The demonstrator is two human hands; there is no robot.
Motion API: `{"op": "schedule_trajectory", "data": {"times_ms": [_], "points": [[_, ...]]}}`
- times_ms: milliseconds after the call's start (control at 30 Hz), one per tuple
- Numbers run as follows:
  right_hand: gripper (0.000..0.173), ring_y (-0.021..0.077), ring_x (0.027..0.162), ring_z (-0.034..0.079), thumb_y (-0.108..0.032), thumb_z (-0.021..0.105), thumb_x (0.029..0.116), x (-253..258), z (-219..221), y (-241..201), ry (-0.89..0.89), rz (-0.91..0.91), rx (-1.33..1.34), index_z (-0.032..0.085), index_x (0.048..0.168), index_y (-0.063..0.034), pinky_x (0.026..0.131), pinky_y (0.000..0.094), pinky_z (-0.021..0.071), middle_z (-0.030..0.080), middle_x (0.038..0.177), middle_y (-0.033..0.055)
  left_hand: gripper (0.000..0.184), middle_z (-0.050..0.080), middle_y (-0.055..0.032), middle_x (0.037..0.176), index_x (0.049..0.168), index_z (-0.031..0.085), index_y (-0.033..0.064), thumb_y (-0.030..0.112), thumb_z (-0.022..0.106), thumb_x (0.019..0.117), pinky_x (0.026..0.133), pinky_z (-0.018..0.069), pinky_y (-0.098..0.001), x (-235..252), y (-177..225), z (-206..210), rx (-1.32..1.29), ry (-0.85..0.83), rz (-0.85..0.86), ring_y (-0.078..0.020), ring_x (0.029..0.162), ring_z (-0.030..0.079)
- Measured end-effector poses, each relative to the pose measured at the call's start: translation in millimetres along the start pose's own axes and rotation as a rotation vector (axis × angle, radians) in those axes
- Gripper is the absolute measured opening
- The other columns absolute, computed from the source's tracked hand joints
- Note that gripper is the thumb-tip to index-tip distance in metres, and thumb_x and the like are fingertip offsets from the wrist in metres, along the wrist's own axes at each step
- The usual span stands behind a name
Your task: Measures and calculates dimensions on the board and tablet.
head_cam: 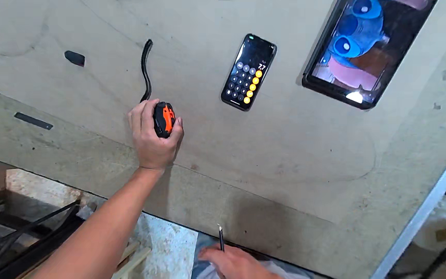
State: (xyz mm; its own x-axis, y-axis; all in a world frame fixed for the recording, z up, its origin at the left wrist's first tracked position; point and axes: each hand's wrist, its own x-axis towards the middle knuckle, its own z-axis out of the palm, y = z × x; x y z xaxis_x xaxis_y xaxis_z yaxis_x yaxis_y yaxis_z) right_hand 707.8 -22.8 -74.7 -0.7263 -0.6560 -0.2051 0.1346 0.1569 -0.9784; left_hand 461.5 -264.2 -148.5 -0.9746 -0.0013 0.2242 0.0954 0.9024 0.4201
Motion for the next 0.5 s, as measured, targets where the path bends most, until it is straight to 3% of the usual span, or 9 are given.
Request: {"op": "schedule_trajectory", "data": {"times_ms": [100, 133, 233, 300, 367, 433, 500], "points": [[0.025, 0.0225, 0.107, 0.070, -0.010, 0.051, 0.1054, 6.9, 0.2, -1.7, 0.247, 0.030, -0.103, 0.063, 0.128, -0.0122, 0.089, 0.0391, 0.0606, 0.071, 0.122, 0.0092, 0.065, 0.058, -0.0171, 0.139, 0.141, 0.057, 0.0069, 0.045, 0.073, 0.0909, 0.112, 0.0431, -0.0405, 2.1, 1.4, -0.9, -0.006, 0.004, 0.011, -0.0286, 0.132, 0.053], [0.025, 0.0211, 0.105, 0.070, -0.013, 0.052, 0.1045, 12.0, -10.2, -0.1, 0.381, 0.065, -0.176, 0.063, 0.127, -0.0129, 0.086, 0.0392, 0.0611, 0.071, 0.119, 0.0081, 0.065, 0.058, -0.0172, 0.139, 0.141, 0.057, 0.0066, 0.044, 0.073, 0.0909, 0.112, 0.0430, -0.0404, 2.9, 1.7, -1.2, -0.008, 0.008, 0.017, -0.0289, 0.132, 0.053], [0.028, 0.0160, 0.108, 0.070, -0.012, 0.060, 0.1005, 10.3, -61.9, 7.7, 0.868, 0.176, -0.403, 0.061, 0.128, -0.0103, 0.092, 0.0384, 0.0623, 0.072, 0.117, 0.0044, 0.066, 0.057, -0.0158, 0.141, 0.142, 0.056, 0.0079, 0.047, 0.072, 0.0915, 0.114, 0.0419, -0.0408, 1.2, 1.6, -1.5, -0.008, 0.000, 0.005, -0.0280, 0.134, 0.052], [0.033, 0.0181, 0.107, 0.070, -0.014, 0.061, 0.0998, -3.9, -106.4, 12.9, 1.163, 0.297, -0.571, 0.058, 0.131, -0.0026, 0.092, 0.0398, 0.0608, 0.071, 0.118, 0.0085, 0.066, 0.056, -0.0145, 0.143, 0.144, 0.055, 0.0096, 0.047, 0.070, 0.0925, 0.114, 0.0419, -0.0418, 1.7, 1.7, -3.0, -0.013, -0.019, -0.016, -0.0274, 0.136, 0.051], [0.042, 0.0250, 0.116, 0.066, -0.016, 0.060, 0.1000, -27.7, -145.7, 21.7, 1.385, 0.447, -0.667, 0.051, 0.135, 0.0051, 0.098, 0.0427, 0.0565, 0.065, 0.126, 0.0186, 0.065, 0.056, -0.0138, 0.143, 0.144, 0.055, 0.0110, 0.047, 0.071, 0.0927, 0.112, 0.0440, -0.0426, 2.9, 2.0, -1.8, -0.019, 0.008, -0.004, -0.0275, 0.135, 0.052], [0.051, 0.0299, 0.128, 0.058, -0.020, 0.060, 0.0993, -53.5, -172.9, 36.8, 1.524, 0.596, -0.681, 0.044, 0.140, 0.0065, 0.104, 0.0452, 0.0513, 0.057, 0.138, 0.0237, 0.065, 0.056, -0.0149, 0.142, 0.145, 0.055, 0.0110, 0.047, 0.070, 0.0932, 0.111, 0.0449, -0.0443, 2.6, 1.4, -0.1, -0.020, 0.026, 0.012, -0.0290, 0.134, 0.053], [0.058, 0.0319, 0.131, 0.055, -0.028, 0.063, 0.0990, -66.9, -186.5, 50.3, 1.593, 0.698, -0.665, 0.043, 0.142, 0.0048, 0.106, 0.0471, 0.0483, 0.054, 0.141, 0.0250, 0.065, 0.057, -0.0170, 0.141, 0.144, 0.055, 0.0092, 0.048, 0.068, 0.0931, 0.111, 0.0444, -0.0470, 3.3, 1.1, 0.5, -0.014, 0.017, 0.012, -0.0323, 0.133, 0.053]]}}
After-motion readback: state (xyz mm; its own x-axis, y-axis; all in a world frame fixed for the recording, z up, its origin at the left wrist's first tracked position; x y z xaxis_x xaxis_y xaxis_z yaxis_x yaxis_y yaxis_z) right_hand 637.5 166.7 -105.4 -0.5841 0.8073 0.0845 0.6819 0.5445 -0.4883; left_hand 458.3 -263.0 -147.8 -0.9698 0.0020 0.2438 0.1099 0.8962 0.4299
